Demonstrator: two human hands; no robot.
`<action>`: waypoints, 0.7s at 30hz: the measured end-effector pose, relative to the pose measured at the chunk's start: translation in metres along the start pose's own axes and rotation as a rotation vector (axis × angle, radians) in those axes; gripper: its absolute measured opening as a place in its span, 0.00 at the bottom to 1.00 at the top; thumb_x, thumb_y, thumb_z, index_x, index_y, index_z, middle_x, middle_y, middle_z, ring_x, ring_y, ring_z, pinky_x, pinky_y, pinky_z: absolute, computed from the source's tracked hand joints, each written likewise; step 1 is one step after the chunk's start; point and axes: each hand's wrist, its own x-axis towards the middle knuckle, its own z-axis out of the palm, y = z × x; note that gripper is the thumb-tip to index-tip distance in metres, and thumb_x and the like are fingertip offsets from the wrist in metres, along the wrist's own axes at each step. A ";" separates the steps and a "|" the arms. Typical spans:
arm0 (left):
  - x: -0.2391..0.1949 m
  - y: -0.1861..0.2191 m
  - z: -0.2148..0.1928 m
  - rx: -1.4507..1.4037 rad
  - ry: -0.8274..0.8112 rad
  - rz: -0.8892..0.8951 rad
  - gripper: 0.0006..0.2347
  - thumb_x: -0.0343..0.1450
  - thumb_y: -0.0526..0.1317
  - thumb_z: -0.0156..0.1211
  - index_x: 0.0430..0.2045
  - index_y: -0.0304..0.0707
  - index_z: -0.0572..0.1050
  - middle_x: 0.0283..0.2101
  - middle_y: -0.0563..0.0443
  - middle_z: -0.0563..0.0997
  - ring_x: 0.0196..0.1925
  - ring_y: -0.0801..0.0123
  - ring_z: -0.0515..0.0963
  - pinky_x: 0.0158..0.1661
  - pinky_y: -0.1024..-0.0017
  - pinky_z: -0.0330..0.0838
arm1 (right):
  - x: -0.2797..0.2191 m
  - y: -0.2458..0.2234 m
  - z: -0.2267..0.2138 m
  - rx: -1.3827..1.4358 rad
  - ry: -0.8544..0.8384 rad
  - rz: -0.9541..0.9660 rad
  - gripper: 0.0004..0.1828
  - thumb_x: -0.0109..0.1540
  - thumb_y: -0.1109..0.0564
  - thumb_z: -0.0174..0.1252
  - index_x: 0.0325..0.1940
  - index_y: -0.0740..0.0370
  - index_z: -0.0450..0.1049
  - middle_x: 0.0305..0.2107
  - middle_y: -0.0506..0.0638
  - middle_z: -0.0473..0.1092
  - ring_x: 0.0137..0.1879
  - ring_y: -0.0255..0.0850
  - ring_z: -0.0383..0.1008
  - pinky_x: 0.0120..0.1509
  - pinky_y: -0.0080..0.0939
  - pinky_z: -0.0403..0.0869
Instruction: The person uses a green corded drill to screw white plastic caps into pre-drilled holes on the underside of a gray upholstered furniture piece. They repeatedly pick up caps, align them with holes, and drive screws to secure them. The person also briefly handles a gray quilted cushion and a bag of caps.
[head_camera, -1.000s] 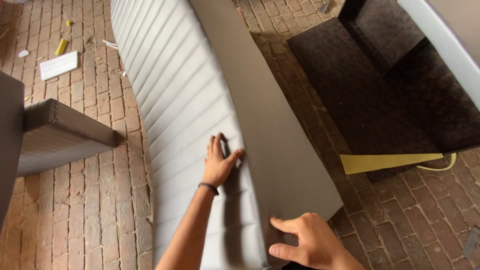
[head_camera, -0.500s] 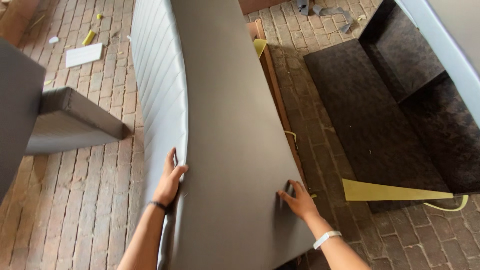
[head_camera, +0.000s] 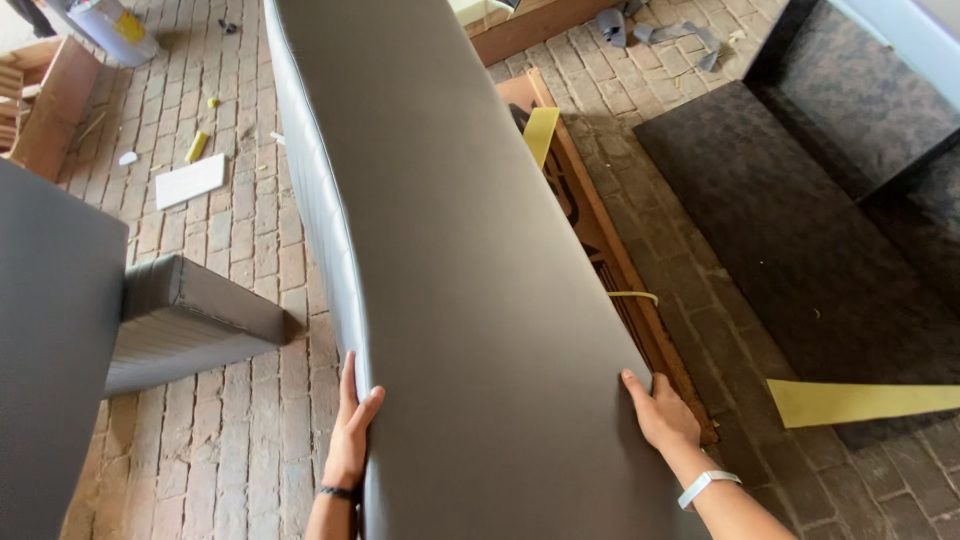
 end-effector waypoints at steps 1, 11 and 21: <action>-0.003 -0.003 -0.009 -0.012 -0.002 0.001 0.37 0.69 0.50 0.54 0.75 0.49 0.49 0.79 0.46 0.49 0.79 0.62 0.46 0.71 0.64 0.42 | 0.005 -0.007 0.001 0.037 0.000 -0.017 0.57 0.60 0.16 0.37 0.81 0.57 0.50 0.73 0.60 0.57 0.77 0.56 0.58 0.77 0.56 0.62; -0.005 -0.009 -0.002 -0.017 0.085 -0.149 0.38 0.66 0.51 0.54 0.75 0.53 0.49 0.78 0.49 0.49 0.78 0.64 0.48 0.68 0.64 0.44 | 0.108 -0.121 -0.034 0.408 -0.322 -0.132 0.54 0.56 0.21 0.50 0.72 0.64 0.66 0.67 0.69 0.63 0.74 0.63 0.63 0.77 0.59 0.64; -0.024 -0.003 0.022 0.001 0.120 -0.073 0.36 0.66 0.51 0.52 0.74 0.52 0.53 0.78 0.51 0.54 0.78 0.62 0.53 0.69 0.61 0.45 | 0.134 -0.066 -0.032 0.264 -0.081 -0.196 0.53 0.59 0.19 0.49 0.59 0.73 0.76 0.57 0.73 0.73 0.64 0.64 0.74 0.66 0.59 0.72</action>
